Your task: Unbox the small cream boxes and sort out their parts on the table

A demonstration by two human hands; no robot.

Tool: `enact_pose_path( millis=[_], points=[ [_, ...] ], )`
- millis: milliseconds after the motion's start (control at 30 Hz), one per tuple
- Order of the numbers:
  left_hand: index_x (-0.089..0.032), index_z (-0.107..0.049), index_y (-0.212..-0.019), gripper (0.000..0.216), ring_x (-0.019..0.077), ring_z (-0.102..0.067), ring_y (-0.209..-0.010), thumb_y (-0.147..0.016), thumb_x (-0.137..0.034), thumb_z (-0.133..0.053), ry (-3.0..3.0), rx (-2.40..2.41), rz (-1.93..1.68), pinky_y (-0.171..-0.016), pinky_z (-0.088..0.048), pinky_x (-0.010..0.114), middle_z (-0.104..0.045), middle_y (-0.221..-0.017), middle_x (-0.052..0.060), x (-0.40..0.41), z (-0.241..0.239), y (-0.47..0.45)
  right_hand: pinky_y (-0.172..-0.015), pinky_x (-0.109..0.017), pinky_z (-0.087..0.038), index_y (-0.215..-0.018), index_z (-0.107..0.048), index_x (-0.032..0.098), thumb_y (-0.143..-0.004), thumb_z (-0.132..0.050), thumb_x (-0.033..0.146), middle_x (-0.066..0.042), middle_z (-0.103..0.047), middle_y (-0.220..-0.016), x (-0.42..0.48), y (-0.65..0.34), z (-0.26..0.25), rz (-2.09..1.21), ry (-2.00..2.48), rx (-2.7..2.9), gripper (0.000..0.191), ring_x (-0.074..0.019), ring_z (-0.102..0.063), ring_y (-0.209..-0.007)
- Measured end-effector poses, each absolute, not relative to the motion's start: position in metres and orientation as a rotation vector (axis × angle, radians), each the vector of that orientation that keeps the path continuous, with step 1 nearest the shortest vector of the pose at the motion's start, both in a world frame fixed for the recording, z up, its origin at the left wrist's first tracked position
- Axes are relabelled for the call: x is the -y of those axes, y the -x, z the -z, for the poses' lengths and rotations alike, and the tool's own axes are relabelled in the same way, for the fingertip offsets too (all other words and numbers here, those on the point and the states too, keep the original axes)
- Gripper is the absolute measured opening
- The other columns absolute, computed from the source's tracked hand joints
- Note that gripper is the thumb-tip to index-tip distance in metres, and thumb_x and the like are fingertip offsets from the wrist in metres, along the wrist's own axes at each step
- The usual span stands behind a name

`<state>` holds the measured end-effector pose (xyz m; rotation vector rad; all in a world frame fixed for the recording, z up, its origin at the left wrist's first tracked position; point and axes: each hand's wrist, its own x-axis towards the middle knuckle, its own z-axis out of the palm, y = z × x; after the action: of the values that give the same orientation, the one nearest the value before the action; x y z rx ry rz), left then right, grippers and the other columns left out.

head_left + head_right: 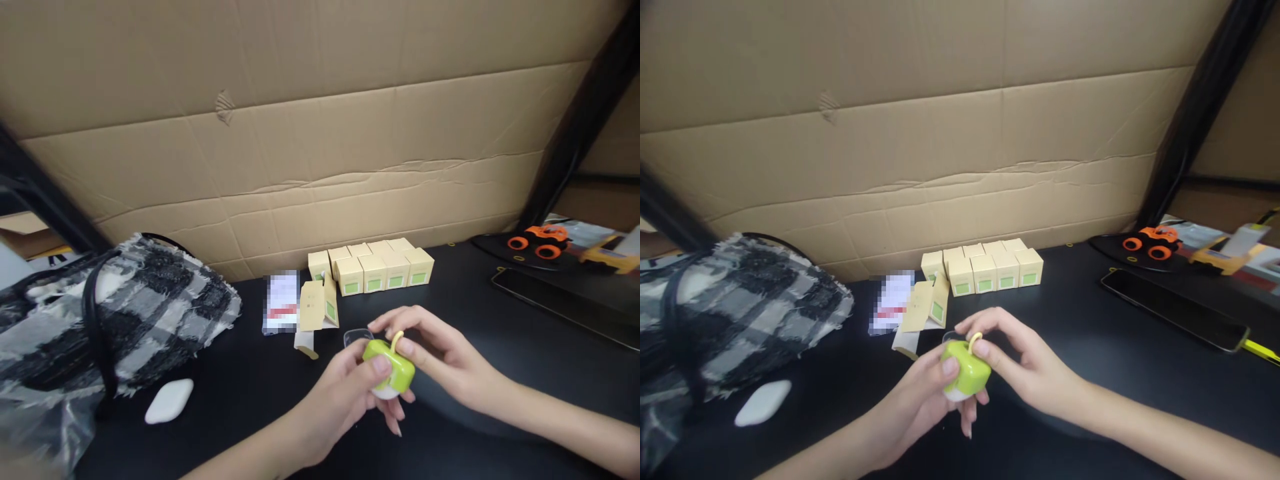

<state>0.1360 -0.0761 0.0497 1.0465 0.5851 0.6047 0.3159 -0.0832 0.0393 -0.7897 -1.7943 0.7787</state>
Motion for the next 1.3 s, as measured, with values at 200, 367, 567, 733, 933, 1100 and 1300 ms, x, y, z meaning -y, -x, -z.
enact_pose_path(
  millis=[200, 367, 567, 733, 933, 1100, 1300],
  points=[
    [-0.020, -0.034, -0.098, 0.053, 0.0091, -0.054, -0.057, -0.072, -0.042, -0.074, -1.080, -0.657, -0.647, -0.054, -0.045, 0.023, -0.057, -0.071, -0.003, 0.079, -0.039, -0.133, -0.092, -0.031, -0.051, -0.118, -0.050, 0.026, -0.074, -0.067, 0.017, -0.008, -0.057, -0.118, 0.087, -0.318, -0.045, -0.438, 0.757, 2.170, 0.048, -0.0203, -0.058, -0.111],
    [-0.019, -0.036, -0.123, 0.063, 0.0082, -0.052, -0.068, -0.074, -0.032, -0.073, -1.202, -0.613, -0.590, -0.066, -0.047, 0.023, -0.051, -0.081, -0.004, 0.082, -0.045, -0.132, -0.086, -0.026, -0.053, -0.118, -0.046, 0.025, -0.068, -0.061, 0.006, -0.008, -0.056, -0.125, 0.092, -0.317, -0.046, -0.363, 0.775, 2.283, 0.055, -0.0173, -0.062, -0.107],
    [-0.024, -0.032, -0.138, 0.077, 0.0073, -0.047, -0.059, -0.073, -0.026, -0.074, -1.258, -0.651, -0.517, -0.055, -0.042, 0.020, -0.050, -0.075, -0.004, 0.075, -0.042, -0.128, -0.070, -0.027, -0.058, -0.109, -0.047, 0.023, -0.072, -0.058, 0.011, -0.007, -0.070, -0.108, 0.094, -0.322, -0.046, -0.145, 0.759, 2.341, 0.040, -0.0202, -0.071, -0.089],
    [-0.035, 0.002, -0.147, 0.099, 0.0066, -0.039, -0.060, -0.079, -0.026, -0.069, -1.233, -0.592, -0.492, -0.065, -0.039, 0.022, -0.044, -0.070, -0.008, 0.076, -0.038, -0.125, -0.066, -0.024, -0.058, -0.113, -0.047, 0.021, -0.069, -0.053, 0.008, -0.009, -0.071, -0.106, 0.098, -0.316, -0.045, -0.043, 0.737, 2.292, 0.046, -0.0179, -0.072, -0.080],
    [-0.031, -0.012, -0.148, 0.089, 0.0067, -0.037, -0.060, -0.080, -0.023, -0.069, -1.256, -0.553, -0.461, -0.065, -0.037, 0.022, -0.042, -0.069, -0.007, 0.075, -0.040, -0.126, -0.062, -0.024, -0.056, -0.099, -0.052, 0.022, -0.065, -0.049, 0.006, -0.006, -0.072, -0.088, 0.099, -0.313, -0.043, -0.126, 0.729, 2.258, 0.037, -0.0179, -0.071, -0.073],
    [-0.026, -0.018, -0.148, 0.085, 0.0056, -0.035, -0.055, -0.077, -0.014, -0.064, -1.301, -0.574, -0.502, -0.056, -0.036, 0.020, -0.045, -0.068, -0.007, 0.074, -0.041, -0.128, -0.063, -0.023, -0.055, -0.091, -0.054, 0.022, -0.063, -0.052, 0.009, -0.003, -0.069, -0.080, 0.100, -0.314, -0.045, -0.239, 0.785, 2.245, 0.031, -0.0170, -0.070, -0.072],
    [-0.033, 0.000, -0.148, 0.100, 0.0046, -0.030, -0.051, -0.071, 0.000, -0.056, -1.322, -0.551, -0.425, -0.052, -0.030, 0.016, -0.038, -0.063, -0.010, 0.074, -0.049, -0.123, -0.064, -0.023, -0.054, -0.097, -0.053, 0.022, -0.064, -0.056, 0.011, -0.004, -0.069, -0.090, 0.101, -0.315, -0.050, -0.255, 0.770, 2.257, 0.035, -0.0160, -0.067, -0.075]
  ],
)
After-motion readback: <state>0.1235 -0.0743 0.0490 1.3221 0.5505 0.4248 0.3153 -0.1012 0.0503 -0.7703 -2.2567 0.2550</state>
